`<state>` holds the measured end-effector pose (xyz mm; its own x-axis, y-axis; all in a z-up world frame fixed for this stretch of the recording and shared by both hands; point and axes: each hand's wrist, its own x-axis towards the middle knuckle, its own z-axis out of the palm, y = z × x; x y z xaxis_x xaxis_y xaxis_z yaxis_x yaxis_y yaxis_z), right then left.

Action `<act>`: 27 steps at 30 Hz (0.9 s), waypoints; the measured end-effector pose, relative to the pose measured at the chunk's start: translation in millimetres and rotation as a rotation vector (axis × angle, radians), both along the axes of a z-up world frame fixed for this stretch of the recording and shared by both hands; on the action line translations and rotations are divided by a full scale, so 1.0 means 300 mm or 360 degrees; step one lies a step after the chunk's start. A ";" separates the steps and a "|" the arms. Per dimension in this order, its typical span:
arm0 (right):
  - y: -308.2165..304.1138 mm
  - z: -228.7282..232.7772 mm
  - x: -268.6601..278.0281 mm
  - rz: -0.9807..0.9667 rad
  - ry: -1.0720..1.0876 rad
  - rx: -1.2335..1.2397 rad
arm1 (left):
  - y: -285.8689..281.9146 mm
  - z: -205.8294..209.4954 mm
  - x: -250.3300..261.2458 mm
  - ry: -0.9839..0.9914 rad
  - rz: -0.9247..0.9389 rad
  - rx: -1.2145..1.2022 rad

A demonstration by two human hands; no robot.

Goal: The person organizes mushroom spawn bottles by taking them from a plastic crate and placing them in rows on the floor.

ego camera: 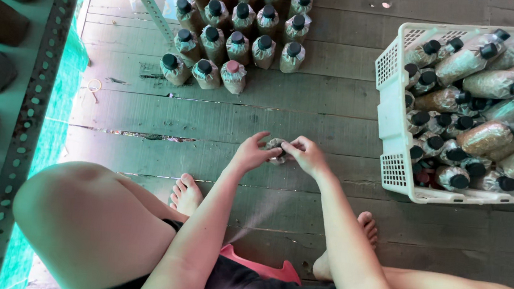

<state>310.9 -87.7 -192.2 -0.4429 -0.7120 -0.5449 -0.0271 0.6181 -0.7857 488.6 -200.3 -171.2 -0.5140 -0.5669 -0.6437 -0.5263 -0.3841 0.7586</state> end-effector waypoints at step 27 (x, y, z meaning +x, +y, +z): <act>-0.037 0.113 0.069 0.0065 -0.0790 -0.0090 | -0.024 0.075 -0.005 -0.0049 0.0076 0.0111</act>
<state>331.7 -98.7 -158.4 -0.1112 -0.7579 -0.6428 0.3352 0.5804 -0.7422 487.3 -207.4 -148.8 -0.4672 -0.5435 -0.6974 -0.5288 -0.4604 0.7130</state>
